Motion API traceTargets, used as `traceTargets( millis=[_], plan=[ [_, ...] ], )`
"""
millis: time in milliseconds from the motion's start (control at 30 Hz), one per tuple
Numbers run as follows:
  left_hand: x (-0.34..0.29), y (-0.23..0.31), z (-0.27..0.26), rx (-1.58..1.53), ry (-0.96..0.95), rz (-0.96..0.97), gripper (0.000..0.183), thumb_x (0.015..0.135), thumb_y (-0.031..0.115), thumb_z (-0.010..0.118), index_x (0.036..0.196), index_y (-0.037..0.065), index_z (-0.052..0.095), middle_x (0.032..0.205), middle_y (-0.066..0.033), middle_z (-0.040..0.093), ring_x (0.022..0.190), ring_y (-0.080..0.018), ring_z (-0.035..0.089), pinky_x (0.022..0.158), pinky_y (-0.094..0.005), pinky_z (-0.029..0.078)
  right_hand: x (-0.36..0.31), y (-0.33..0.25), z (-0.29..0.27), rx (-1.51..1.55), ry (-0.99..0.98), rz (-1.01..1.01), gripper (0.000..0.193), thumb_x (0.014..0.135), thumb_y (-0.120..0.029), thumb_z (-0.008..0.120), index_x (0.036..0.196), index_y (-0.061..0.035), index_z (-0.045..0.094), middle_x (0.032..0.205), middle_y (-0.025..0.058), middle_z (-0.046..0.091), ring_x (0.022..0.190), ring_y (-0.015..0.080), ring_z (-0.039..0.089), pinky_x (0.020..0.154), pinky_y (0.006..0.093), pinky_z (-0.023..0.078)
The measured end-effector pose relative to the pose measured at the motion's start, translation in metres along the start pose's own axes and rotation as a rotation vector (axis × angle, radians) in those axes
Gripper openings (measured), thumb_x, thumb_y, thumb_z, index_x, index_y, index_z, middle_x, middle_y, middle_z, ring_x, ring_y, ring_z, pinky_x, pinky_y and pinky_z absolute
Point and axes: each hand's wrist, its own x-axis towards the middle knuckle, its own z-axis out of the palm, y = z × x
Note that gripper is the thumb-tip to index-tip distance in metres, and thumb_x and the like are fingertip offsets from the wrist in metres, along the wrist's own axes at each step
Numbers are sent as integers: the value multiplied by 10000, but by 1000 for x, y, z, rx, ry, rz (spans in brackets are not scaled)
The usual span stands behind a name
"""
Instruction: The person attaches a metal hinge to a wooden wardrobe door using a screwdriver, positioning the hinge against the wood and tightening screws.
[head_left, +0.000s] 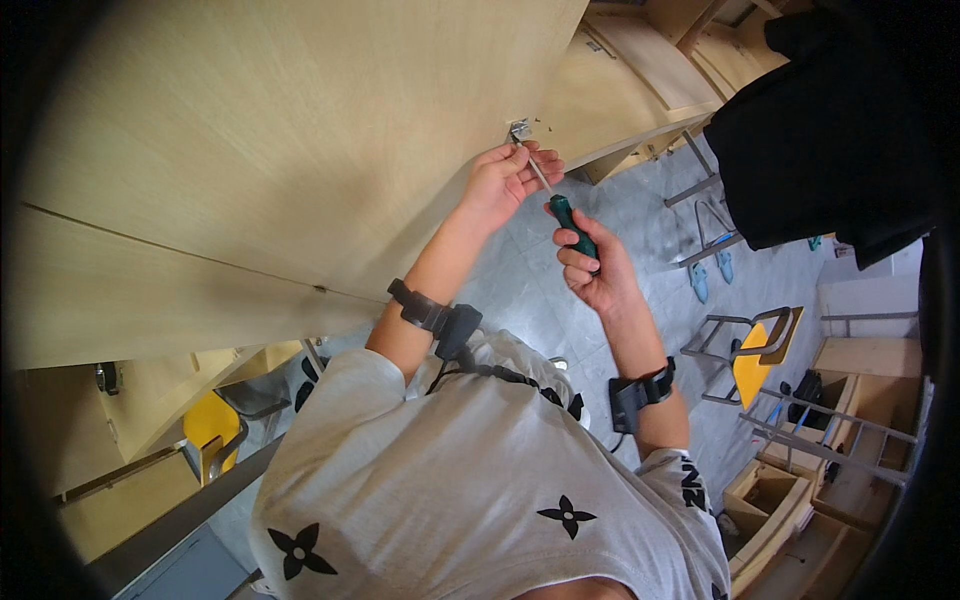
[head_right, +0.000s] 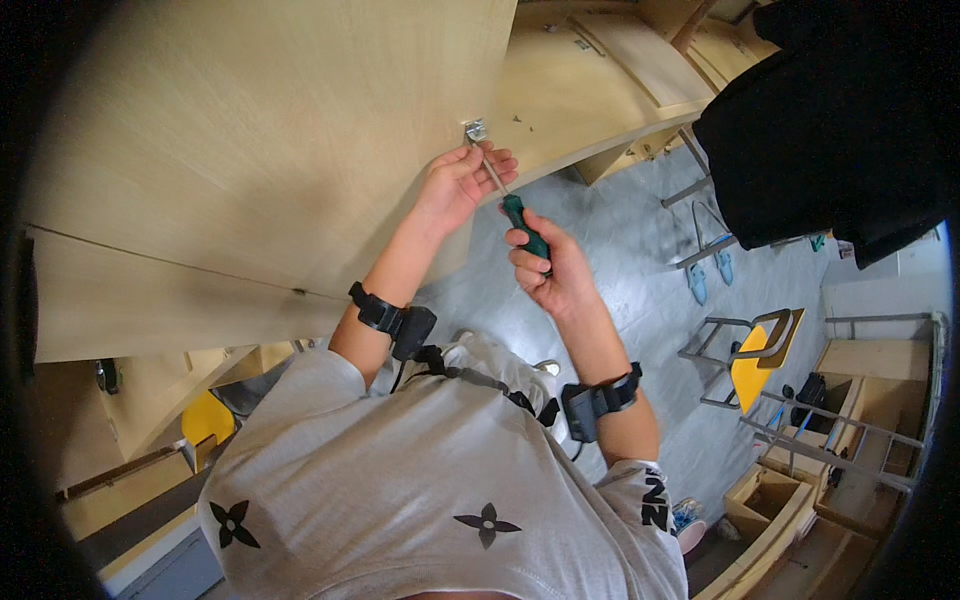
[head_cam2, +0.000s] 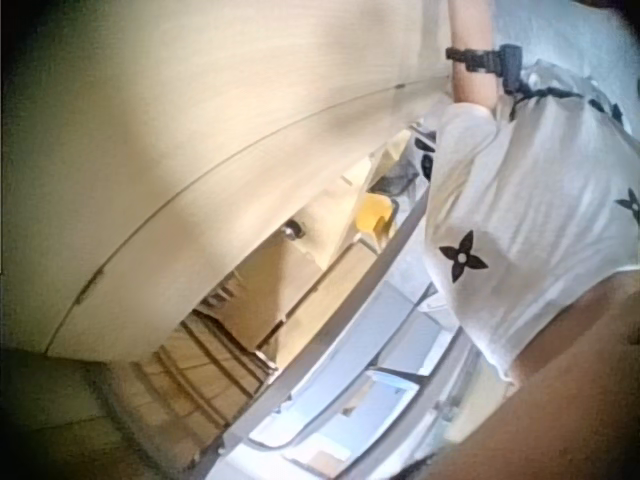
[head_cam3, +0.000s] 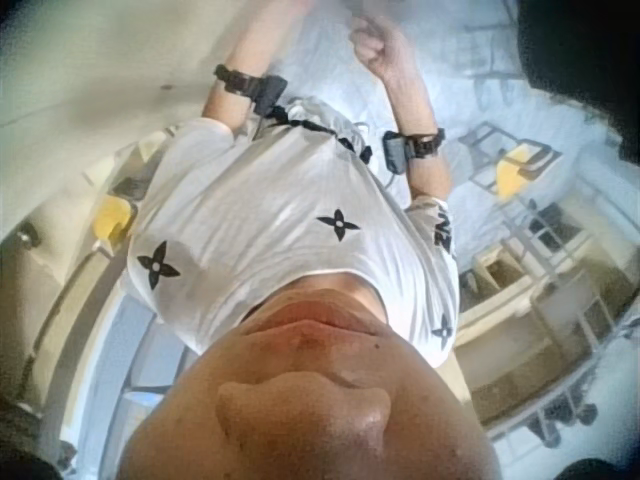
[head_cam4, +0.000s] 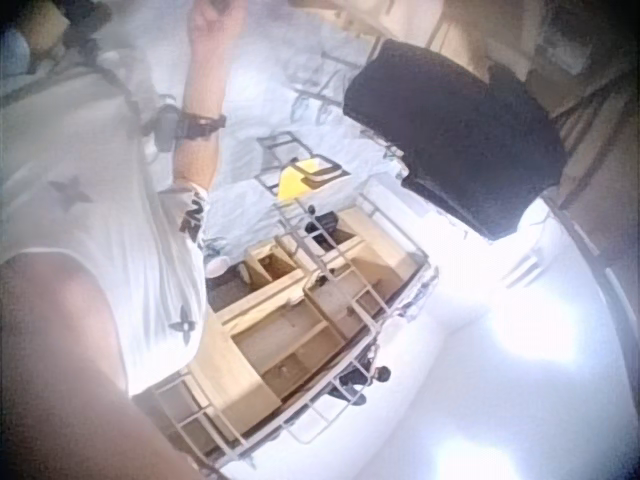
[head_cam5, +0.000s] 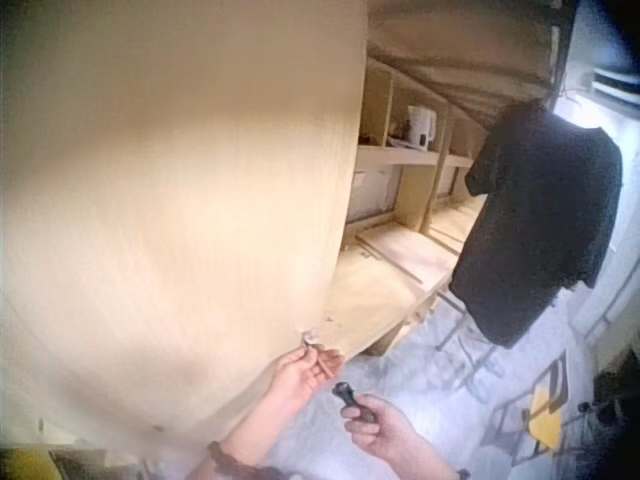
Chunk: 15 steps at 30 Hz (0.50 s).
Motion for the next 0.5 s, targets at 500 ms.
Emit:
traceTargets(
  millis=[500],
  plan=[
    [2, 0, -4, 33, 78, 58, 205, 963, 100, 451, 1054, -67, 527, 1032, -213, 613, 973, -341, 626, 875, -474, 525, -7, 2, 3, 176, -49, 95, 444, 861, -102, 618, 1282, -41, 491, 793, 65, 531, 511, 139, 498, 417, 276, 382]
  ],
)
